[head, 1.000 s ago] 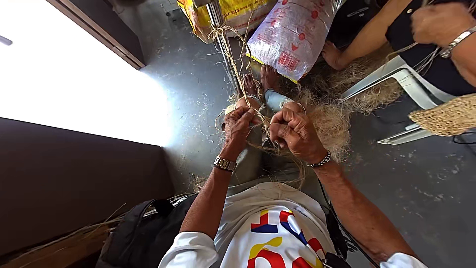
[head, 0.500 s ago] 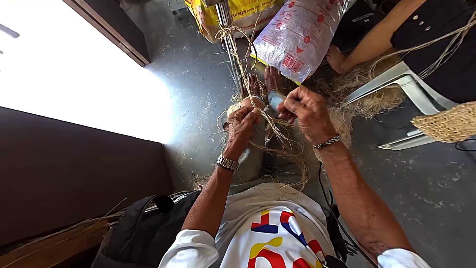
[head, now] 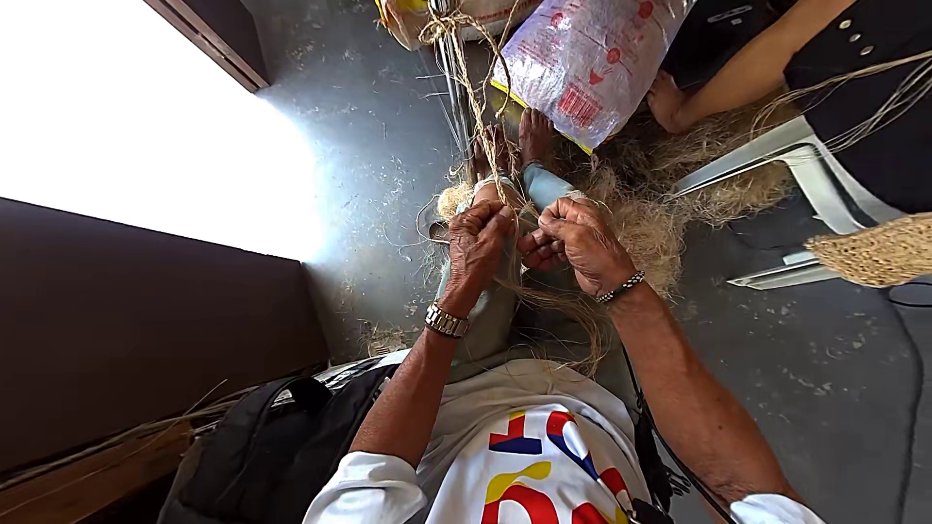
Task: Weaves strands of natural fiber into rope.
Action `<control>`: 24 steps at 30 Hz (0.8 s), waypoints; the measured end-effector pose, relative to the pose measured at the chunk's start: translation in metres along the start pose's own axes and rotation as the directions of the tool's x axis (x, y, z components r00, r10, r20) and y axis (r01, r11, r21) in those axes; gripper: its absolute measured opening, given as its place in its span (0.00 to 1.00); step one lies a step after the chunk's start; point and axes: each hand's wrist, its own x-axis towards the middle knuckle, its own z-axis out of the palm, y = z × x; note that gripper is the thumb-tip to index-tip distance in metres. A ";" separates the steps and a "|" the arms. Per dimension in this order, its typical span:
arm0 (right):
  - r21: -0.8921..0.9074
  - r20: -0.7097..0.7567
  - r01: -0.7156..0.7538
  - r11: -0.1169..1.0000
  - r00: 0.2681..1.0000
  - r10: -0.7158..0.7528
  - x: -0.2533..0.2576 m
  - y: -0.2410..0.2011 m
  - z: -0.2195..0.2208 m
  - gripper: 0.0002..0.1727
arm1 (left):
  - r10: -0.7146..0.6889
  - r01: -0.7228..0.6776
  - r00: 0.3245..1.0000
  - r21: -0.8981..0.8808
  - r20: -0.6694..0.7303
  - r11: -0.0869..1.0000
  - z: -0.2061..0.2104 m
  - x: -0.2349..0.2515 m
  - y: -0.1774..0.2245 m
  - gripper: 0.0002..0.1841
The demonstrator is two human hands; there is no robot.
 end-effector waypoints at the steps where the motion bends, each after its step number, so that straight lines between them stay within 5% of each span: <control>1: -0.014 -0.014 0.013 1.000 1.000 -0.014 -0.001 0.001 0.001 0.12 | 0.004 -0.004 1.000 -0.003 0.002 1.000 0.000 0.000 0.000 0.10; 6: -0.327 -0.150 0.163 0.931 0.964 -0.222 0.002 0.021 -0.007 0.11 | -0.030 0.030 0.999 -0.010 -0.021 1.000 0.000 -0.001 0.000 0.09; 18: 0.205 -0.013 -0.207 0.957 0.977 0.214 0.024 -0.013 0.007 0.11 | 0.101 -0.095 0.994 0.109 -0.050 0.989 0.006 0.003 -0.004 0.08; 24: 0.280 0.107 -0.240 0.930 0.970 0.218 0.036 -0.005 0.003 0.11 | 0.098 -0.097 0.995 0.126 0.000 0.987 0.001 0.002 0.000 0.07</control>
